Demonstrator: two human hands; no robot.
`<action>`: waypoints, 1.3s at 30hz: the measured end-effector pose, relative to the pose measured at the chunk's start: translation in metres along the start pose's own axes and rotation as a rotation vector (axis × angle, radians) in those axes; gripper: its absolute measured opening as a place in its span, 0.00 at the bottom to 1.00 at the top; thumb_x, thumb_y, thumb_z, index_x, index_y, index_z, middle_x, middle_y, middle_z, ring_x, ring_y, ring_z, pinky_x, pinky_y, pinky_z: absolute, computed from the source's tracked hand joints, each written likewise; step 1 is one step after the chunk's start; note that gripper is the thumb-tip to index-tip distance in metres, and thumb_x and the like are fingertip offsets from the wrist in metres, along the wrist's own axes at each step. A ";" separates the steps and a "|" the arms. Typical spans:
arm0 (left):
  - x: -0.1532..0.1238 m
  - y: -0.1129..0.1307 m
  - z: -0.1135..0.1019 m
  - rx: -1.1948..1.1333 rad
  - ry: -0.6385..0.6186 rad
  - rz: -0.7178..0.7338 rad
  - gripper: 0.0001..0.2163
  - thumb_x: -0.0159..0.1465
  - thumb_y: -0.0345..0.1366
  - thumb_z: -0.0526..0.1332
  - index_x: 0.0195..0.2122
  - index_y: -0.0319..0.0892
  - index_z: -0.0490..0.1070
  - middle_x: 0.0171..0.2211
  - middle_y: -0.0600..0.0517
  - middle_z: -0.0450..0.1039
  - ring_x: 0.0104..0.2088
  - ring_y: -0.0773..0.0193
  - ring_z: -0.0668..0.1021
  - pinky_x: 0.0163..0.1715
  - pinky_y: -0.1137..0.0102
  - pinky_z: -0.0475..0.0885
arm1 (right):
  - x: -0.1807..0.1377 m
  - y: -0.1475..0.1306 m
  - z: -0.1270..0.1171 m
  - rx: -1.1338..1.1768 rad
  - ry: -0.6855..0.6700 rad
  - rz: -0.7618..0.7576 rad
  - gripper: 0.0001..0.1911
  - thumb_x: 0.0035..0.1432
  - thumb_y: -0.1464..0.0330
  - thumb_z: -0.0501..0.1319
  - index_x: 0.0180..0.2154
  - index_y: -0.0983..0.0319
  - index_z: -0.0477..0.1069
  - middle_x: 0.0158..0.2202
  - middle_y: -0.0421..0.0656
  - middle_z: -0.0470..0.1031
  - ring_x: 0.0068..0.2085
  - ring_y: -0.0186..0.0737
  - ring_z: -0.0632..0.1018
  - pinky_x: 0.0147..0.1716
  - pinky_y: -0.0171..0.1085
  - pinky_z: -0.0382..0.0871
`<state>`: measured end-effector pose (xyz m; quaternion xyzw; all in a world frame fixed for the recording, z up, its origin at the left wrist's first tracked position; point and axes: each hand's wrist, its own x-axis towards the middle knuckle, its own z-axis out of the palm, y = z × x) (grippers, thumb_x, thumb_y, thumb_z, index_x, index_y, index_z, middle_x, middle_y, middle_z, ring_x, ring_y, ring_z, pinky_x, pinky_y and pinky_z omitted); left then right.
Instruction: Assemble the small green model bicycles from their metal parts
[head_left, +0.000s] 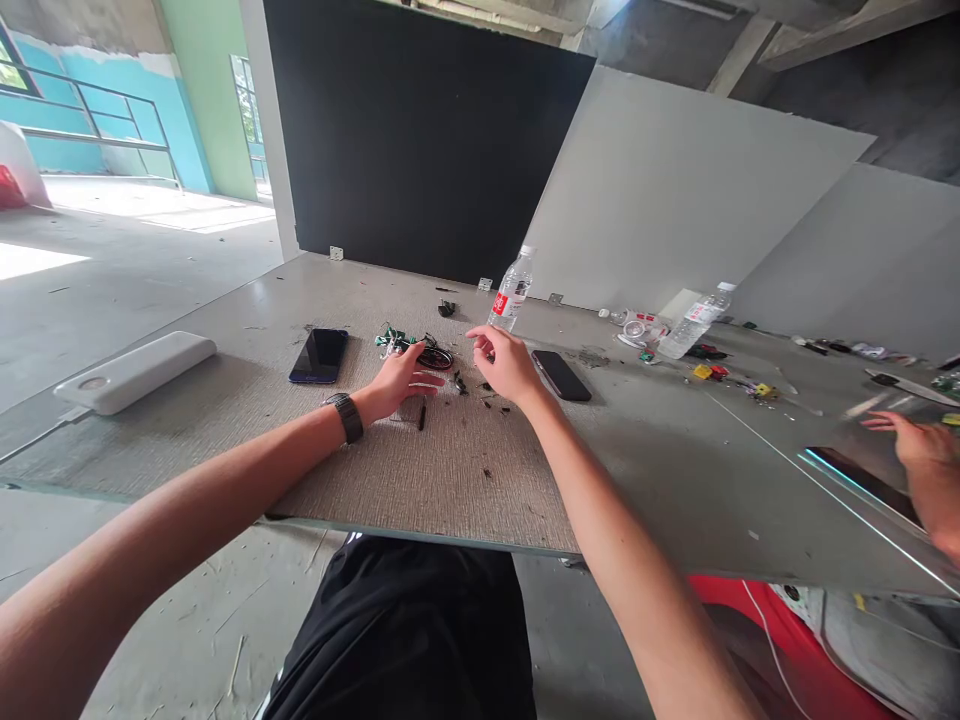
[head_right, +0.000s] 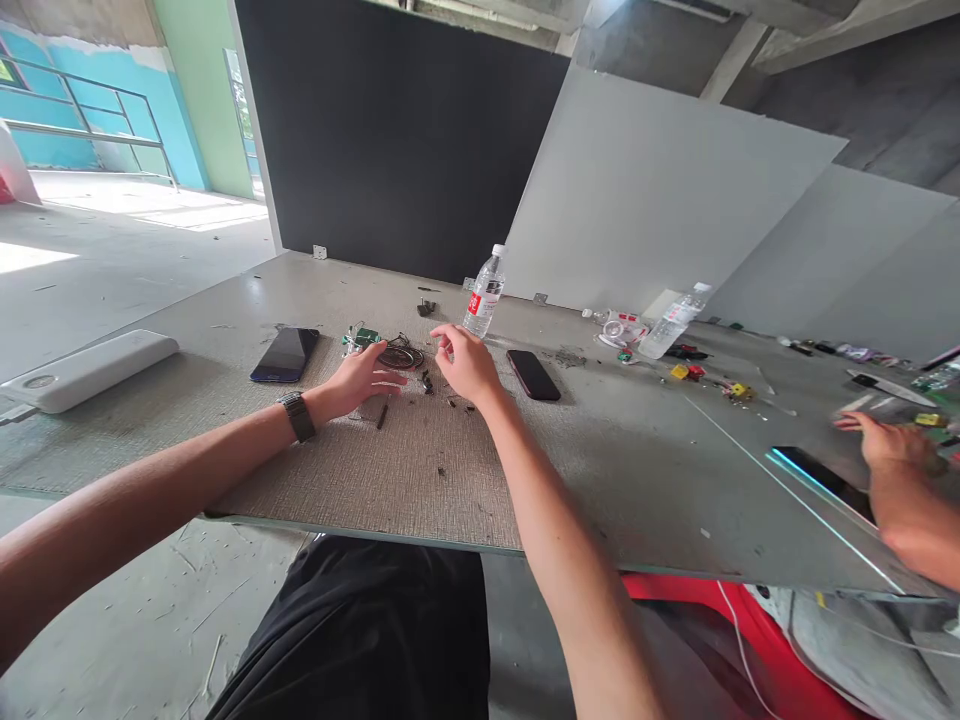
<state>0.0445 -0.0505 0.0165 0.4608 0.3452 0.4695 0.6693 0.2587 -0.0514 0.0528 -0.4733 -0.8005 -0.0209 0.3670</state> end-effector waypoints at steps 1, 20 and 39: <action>0.000 0.000 0.000 0.006 0.009 0.003 0.13 0.71 0.47 0.56 0.43 0.42 0.70 0.45 0.41 0.82 0.33 0.59 0.83 0.35 0.63 0.76 | 0.000 0.003 -0.001 -0.051 -0.002 0.021 0.15 0.61 0.76 0.56 0.46 0.60 0.76 0.39 0.45 0.78 0.38 0.40 0.78 0.41 0.39 0.71; -0.003 -0.003 0.003 -0.025 0.043 0.025 0.12 0.69 0.46 0.60 0.36 0.42 0.70 0.38 0.47 0.81 0.24 0.67 0.77 0.25 0.71 0.73 | -0.006 0.026 -0.015 -0.371 -0.196 0.271 0.12 0.65 0.71 0.58 0.43 0.57 0.81 0.45 0.44 0.84 0.43 0.44 0.82 0.40 0.38 0.71; -0.003 -0.004 0.006 -0.024 0.065 0.050 0.16 0.64 0.49 0.63 0.34 0.38 0.72 0.33 0.46 0.80 0.21 0.67 0.74 0.23 0.70 0.70 | -0.001 0.028 0.033 -0.245 -0.312 0.107 0.15 0.71 0.71 0.54 0.49 0.61 0.79 0.51 0.47 0.80 0.52 0.44 0.78 0.54 0.40 0.67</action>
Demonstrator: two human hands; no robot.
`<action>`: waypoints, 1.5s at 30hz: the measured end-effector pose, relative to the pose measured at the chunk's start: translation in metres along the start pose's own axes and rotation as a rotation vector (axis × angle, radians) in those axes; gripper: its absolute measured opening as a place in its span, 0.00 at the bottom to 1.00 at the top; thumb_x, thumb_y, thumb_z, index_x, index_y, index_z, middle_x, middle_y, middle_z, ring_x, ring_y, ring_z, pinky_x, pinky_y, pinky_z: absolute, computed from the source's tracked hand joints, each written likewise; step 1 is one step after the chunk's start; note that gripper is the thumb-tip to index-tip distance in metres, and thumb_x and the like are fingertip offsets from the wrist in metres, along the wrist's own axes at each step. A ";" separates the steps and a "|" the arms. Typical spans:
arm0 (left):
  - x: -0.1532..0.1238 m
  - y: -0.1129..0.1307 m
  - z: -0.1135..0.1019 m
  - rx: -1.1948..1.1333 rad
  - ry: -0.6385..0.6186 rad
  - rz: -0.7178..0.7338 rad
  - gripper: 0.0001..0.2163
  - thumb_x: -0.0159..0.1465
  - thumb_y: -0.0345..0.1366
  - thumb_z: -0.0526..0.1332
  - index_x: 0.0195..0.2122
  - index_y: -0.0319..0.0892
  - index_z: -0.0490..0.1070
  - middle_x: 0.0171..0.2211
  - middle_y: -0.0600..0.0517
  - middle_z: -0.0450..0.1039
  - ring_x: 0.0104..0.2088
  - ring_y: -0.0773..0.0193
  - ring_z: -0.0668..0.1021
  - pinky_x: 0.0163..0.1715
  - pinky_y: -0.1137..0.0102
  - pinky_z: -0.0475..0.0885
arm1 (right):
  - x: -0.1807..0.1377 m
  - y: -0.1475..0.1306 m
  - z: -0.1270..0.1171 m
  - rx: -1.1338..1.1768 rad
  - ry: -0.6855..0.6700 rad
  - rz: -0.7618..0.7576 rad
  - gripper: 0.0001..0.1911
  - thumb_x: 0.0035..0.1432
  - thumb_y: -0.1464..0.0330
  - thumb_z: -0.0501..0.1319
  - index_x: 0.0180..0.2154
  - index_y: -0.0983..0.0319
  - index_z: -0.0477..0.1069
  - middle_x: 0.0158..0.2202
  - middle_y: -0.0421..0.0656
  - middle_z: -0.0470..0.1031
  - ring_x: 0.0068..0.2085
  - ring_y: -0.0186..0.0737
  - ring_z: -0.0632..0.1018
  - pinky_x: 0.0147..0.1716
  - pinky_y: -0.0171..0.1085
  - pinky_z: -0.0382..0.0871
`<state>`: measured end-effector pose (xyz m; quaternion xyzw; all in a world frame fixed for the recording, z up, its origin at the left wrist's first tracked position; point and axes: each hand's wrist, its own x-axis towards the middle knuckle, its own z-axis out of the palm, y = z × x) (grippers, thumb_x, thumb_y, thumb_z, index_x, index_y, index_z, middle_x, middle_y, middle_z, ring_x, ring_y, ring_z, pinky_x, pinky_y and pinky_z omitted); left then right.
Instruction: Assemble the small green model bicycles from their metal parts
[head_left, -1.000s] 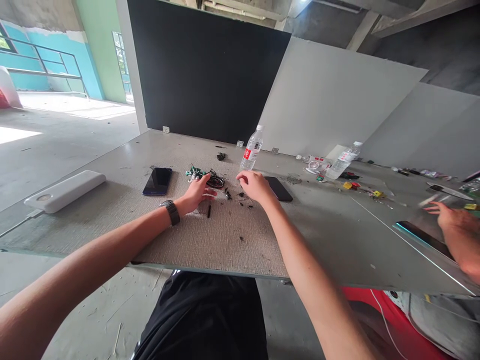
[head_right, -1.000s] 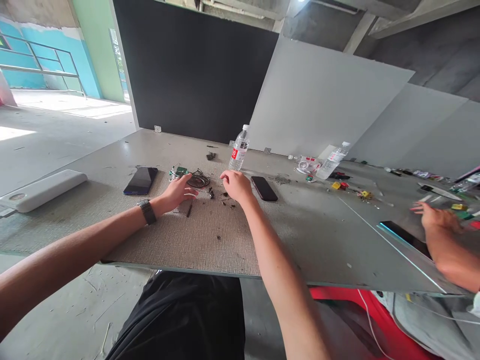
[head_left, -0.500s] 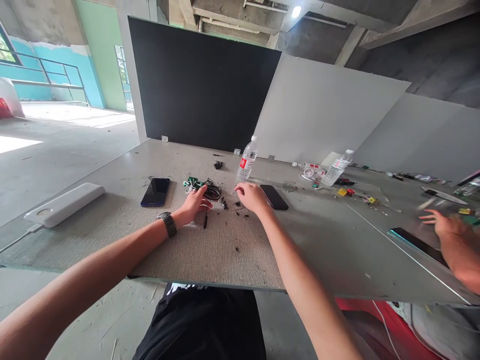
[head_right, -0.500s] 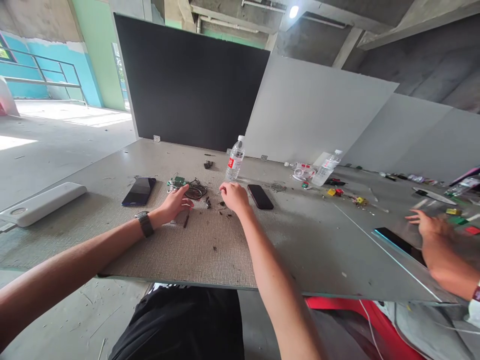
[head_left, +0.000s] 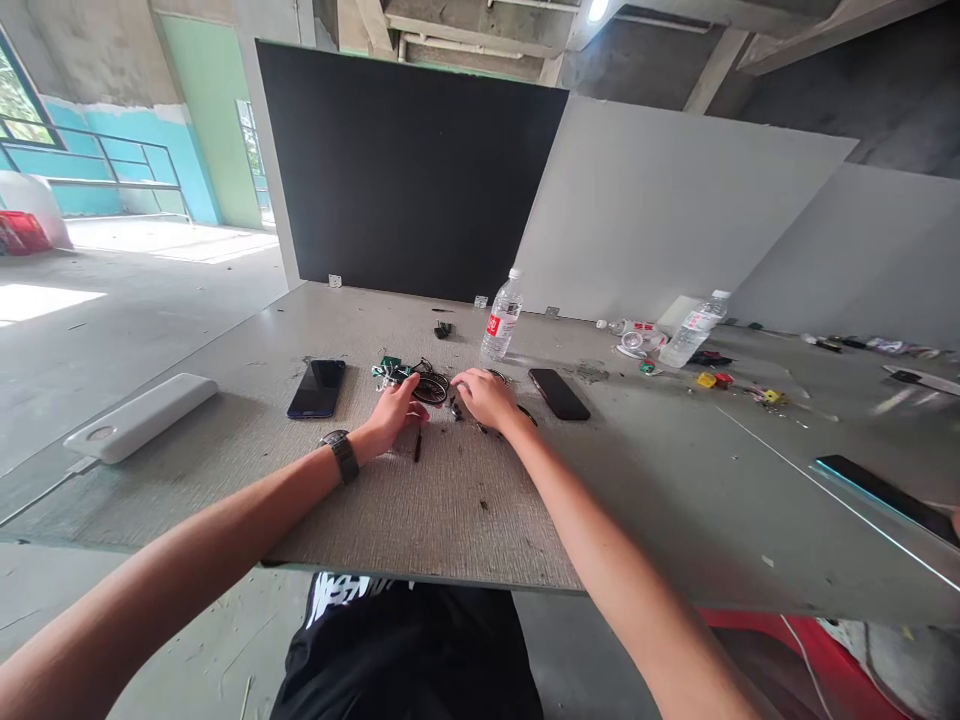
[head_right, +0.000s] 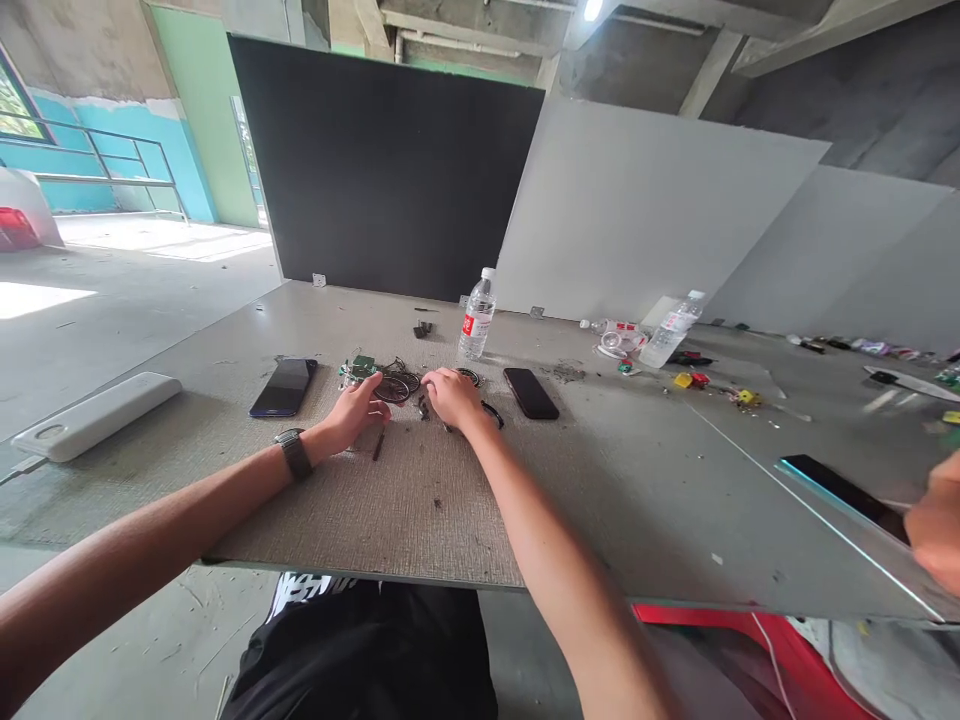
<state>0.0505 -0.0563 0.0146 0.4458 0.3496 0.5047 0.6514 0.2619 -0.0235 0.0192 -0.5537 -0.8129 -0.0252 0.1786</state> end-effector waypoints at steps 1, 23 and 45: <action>0.000 0.000 0.000 0.000 -0.007 0.002 0.16 0.65 0.49 0.63 0.35 0.38 0.73 0.33 0.46 0.80 0.21 0.67 0.74 0.23 0.70 0.70 | 0.001 0.000 0.000 0.023 0.008 -0.023 0.15 0.71 0.70 0.54 0.48 0.62 0.79 0.50 0.47 0.81 0.52 0.44 0.78 0.54 0.40 0.67; 0.014 0.014 -0.009 0.149 0.337 0.221 0.17 0.71 0.43 0.57 0.26 0.41 0.70 0.23 0.49 0.73 0.19 0.67 0.71 0.21 0.72 0.65 | -0.018 -0.072 -0.016 0.292 -0.121 -0.375 0.07 0.63 0.63 0.68 0.37 0.60 0.79 0.33 0.41 0.77 0.37 0.38 0.75 0.41 0.37 0.65; 0.013 0.010 -0.006 0.147 0.310 0.188 0.18 0.68 0.46 0.60 0.24 0.43 0.63 0.18 0.54 0.65 0.19 0.66 0.71 0.21 0.72 0.65 | -0.021 -0.091 -0.006 0.256 -0.300 -0.394 0.04 0.62 0.67 0.70 0.34 0.59 0.79 0.39 0.43 0.80 0.42 0.41 0.78 0.45 0.37 0.69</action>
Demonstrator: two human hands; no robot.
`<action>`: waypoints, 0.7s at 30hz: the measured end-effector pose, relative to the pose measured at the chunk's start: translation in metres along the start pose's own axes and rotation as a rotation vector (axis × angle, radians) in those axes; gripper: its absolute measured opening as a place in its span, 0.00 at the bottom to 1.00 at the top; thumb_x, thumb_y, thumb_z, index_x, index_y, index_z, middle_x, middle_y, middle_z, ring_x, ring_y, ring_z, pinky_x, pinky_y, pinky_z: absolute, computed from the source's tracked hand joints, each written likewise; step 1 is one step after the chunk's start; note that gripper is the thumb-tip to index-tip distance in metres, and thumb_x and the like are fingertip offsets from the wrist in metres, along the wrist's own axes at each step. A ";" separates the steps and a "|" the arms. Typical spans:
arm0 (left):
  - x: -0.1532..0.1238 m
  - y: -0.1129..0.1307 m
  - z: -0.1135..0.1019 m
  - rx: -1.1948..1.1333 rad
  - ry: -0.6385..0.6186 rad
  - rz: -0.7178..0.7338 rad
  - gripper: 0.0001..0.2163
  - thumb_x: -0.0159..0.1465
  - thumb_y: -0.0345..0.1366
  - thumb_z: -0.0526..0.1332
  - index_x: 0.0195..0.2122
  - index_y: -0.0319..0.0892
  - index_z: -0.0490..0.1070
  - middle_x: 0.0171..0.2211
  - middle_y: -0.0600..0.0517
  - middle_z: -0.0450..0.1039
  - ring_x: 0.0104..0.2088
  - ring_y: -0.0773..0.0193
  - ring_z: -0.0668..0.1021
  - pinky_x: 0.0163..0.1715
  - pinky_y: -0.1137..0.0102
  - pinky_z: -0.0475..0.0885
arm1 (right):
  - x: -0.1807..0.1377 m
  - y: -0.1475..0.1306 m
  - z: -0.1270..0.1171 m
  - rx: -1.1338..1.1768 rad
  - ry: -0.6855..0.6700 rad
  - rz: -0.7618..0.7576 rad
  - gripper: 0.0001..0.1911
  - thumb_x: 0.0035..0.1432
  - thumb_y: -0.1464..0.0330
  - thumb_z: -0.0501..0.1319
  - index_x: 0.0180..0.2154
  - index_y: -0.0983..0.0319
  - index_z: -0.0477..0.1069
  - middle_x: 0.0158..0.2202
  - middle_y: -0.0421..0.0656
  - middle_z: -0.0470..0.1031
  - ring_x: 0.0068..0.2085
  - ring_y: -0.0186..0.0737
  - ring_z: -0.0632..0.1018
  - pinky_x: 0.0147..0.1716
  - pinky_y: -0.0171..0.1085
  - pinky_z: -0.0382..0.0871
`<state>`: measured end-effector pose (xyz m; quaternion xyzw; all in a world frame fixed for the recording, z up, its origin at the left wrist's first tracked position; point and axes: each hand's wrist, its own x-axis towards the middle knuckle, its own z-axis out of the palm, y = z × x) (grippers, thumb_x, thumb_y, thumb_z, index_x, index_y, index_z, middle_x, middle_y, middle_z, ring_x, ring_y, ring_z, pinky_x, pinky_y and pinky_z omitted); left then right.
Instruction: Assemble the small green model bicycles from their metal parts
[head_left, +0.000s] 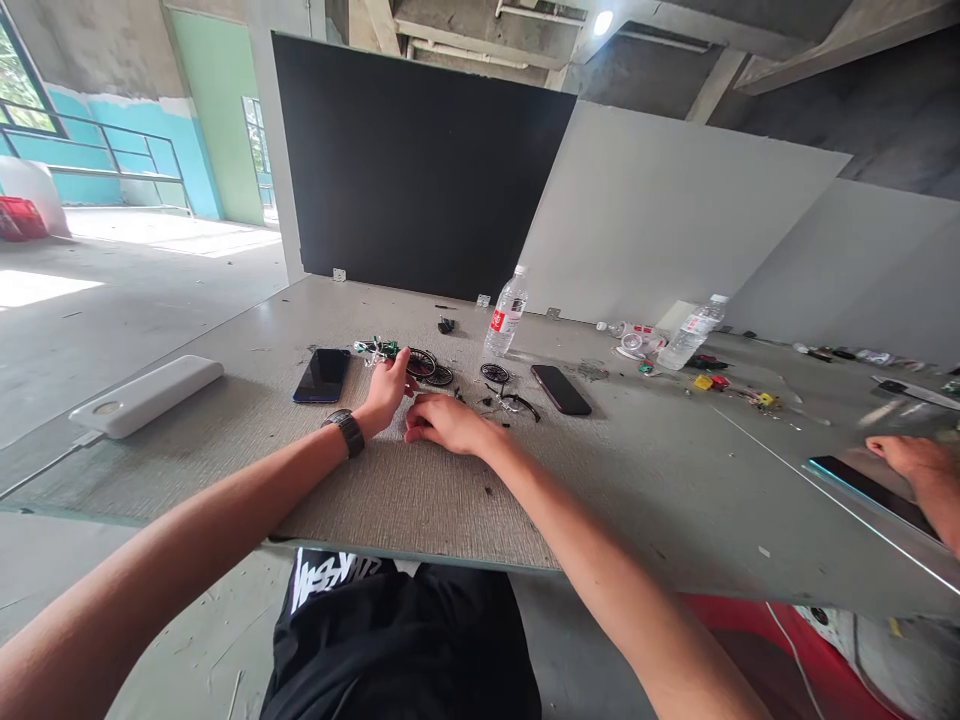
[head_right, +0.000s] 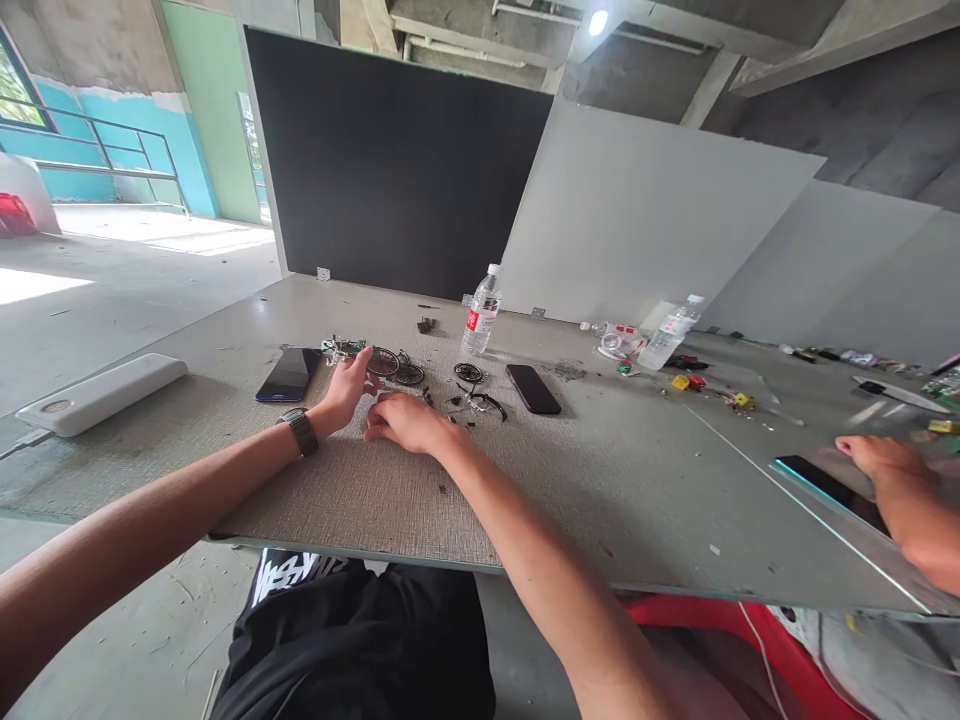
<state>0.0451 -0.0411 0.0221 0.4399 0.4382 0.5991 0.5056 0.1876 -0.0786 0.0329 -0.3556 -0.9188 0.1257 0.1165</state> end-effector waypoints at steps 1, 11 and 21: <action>0.000 0.000 0.000 -0.002 0.001 0.000 0.18 0.68 0.47 0.61 0.24 0.43 0.63 0.18 0.54 0.65 0.19 0.66 0.71 0.21 0.72 0.65 | 0.000 -0.001 0.000 -0.016 0.006 -0.001 0.04 0.62 0.67 0.70 0.34 0.59 0.79 0.39 0.43 0.80 0.42 0.41 0.79 0.45 0.38 0.69; -0.002 0.003 -0.001 0.009 -0.020 -0.038 0.18 0.70 0.42 0.58 0.24 0.43 0.63 0.21 0.53 0.68 0.20 0.67 0.71 0.23 0.71 0.67 | -0.004 -0.001 -0.009 0.155 0.068 0.039 0.06 0.68 0.66 0.63 0.38 0.61 0.76 0.38 0.43 0.80 0.38 0.39 0.78 0.40 0.37 0.69; -0.009 0.003 -0.001 -0.014 -0.269 -0.043 0.17 0.70 0.44 0.57 0.30 0.38 0.74 0.33 0.44 0.79 0.22 0.68 0.73 0.22 0.72 0.69 | -0.007 0.038 -0.022 0.476 0.659 0.164 0.26 0.67 0.46 0.57 0.42 0.61 0.78 0.39 0.46 0.81 0.34 0.39 0.76 0.36 0.38 0.69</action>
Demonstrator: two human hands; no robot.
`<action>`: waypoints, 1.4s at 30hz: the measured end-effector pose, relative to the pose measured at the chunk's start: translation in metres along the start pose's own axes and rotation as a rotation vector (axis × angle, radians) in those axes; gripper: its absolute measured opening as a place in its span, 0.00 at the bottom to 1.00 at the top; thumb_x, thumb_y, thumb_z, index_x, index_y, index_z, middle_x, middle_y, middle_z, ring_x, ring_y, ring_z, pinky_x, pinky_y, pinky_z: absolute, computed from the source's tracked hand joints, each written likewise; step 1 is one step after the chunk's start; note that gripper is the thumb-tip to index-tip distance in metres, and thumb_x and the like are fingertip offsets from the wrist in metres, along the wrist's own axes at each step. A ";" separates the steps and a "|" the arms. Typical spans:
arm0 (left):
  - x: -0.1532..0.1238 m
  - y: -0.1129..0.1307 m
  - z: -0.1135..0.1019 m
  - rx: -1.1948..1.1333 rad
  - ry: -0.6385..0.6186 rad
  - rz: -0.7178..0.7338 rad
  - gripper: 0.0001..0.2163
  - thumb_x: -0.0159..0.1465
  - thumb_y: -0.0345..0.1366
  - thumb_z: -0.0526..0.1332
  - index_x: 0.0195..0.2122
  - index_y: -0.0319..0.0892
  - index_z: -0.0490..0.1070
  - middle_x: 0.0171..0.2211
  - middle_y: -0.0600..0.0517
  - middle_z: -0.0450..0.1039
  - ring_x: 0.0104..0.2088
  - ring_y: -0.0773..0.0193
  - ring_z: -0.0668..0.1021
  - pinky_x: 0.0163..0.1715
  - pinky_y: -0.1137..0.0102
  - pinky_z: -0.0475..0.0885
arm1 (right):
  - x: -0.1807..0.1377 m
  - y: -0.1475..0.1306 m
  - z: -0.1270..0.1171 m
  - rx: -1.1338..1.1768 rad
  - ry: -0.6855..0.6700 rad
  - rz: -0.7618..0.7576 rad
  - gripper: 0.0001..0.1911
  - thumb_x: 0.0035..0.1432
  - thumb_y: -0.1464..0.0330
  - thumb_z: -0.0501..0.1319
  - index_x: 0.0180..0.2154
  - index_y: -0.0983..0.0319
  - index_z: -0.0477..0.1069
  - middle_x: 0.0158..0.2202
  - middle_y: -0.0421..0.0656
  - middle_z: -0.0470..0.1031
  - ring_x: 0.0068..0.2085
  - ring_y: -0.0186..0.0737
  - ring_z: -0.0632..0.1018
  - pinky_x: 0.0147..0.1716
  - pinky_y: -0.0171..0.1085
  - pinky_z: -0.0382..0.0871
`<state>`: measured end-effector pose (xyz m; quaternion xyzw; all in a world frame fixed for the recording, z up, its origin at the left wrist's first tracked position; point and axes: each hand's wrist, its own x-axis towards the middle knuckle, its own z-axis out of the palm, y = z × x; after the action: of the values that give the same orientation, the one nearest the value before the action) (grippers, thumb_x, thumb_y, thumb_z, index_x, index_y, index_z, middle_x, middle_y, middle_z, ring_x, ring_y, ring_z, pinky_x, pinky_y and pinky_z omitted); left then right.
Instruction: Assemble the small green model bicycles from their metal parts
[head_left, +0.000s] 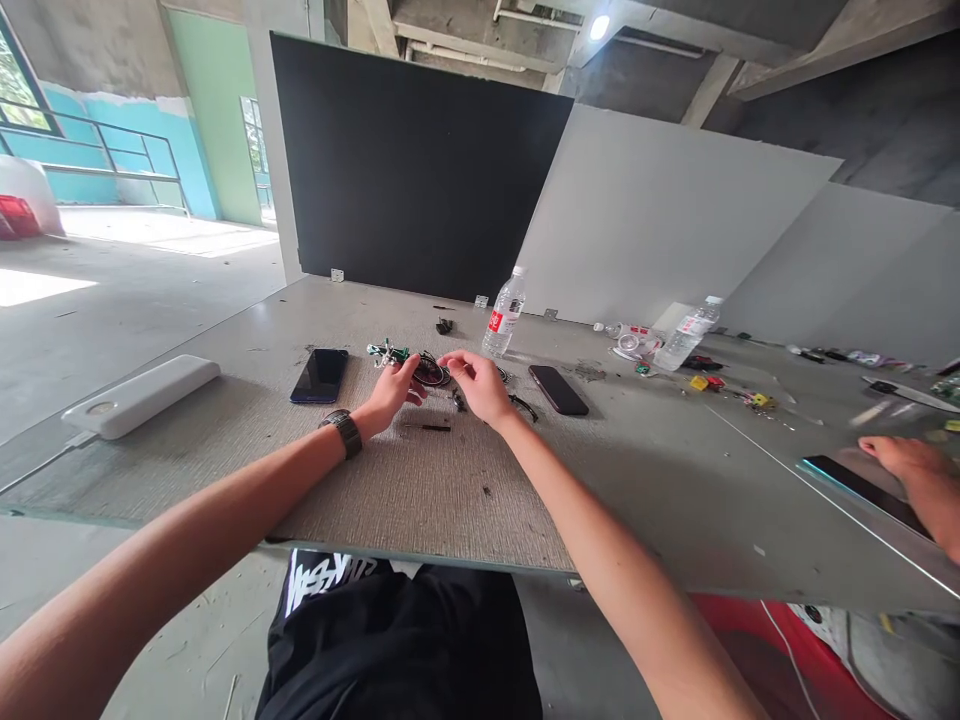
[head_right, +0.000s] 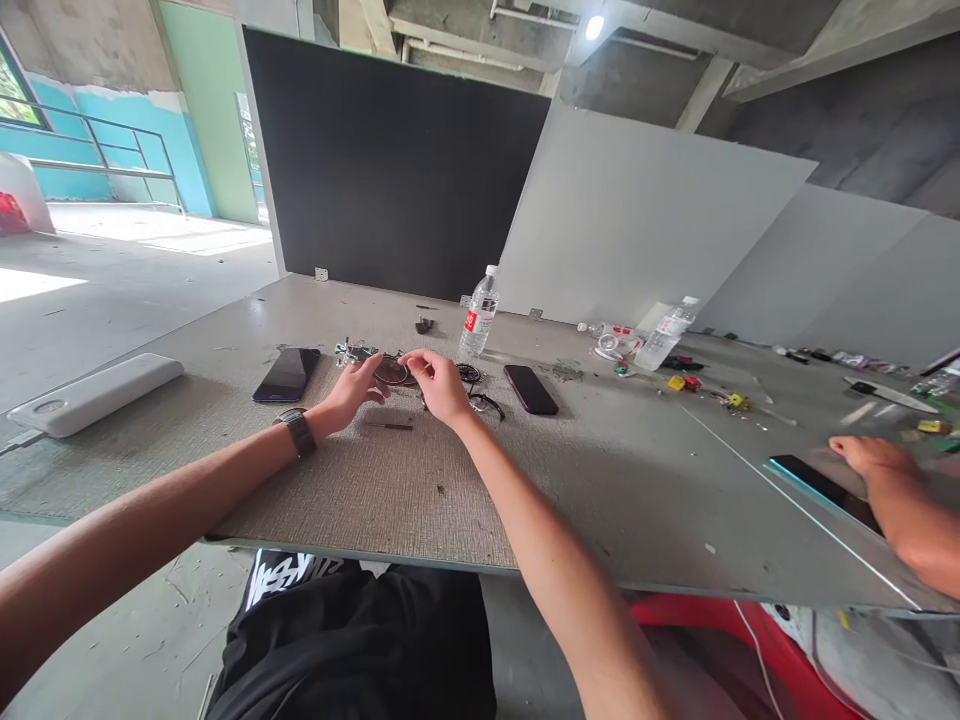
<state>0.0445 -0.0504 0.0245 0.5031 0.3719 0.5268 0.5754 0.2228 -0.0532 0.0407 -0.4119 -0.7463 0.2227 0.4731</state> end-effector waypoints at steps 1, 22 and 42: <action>-0.001 0.000 0.000 0.004 -0.026 -0.004 0.17 0.70 0.45 0.57 0.31 0.38 0.75 0.35 0.43 0.79 0.23 0.67 0.73 0.22 0.72 0.69 | 0.001 0.003 0.000 0.004 0.040 0.016 0.27 0.66 0.44 0.57 0.40 0.62 0.78 0.38 0.46 0.81 0.32 0.38 0.75 0.36 0.38 0.70; -0.003 -0.008 0.002 0.102 -0.184 0.039 0.19 0.71 0.47 0.57 0.34 0.36 0.77 0.36 0.42 0.81 0.24 0.67 0.75 0.23 0.73 0.68 | 0.000 0.017 0.008 0.262 0.063 0.180 0.26 0.53 0.46 0.70 0.39 0.62 0.79 0.37 0.47 0.84 0.40 0.44 0.83 0.46 0.43 0.77; 0.000 -0.011 0.001 0.163 -0.215 0.076 0.17 0.70 0.45 0.58 0.34 0.36 0.76 0.34 0.42 0.80 0.24 0.67 0.75 0.23 0.72 0.70 | -0.001 0.019 0.010 0.235 0.065 0.195 0.23 0.53 0.48 0.70 0.38 0.62 0.80 0.37 0.46 0.83 0.37 0.41 0.81 0.41 0.40 0.75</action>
<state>0.0482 -0.0503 0.0137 0.6153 0.3301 0.4594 0.5489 0.2215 -0.0427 0.0225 -0.4309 -0.6559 0.3400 0.5181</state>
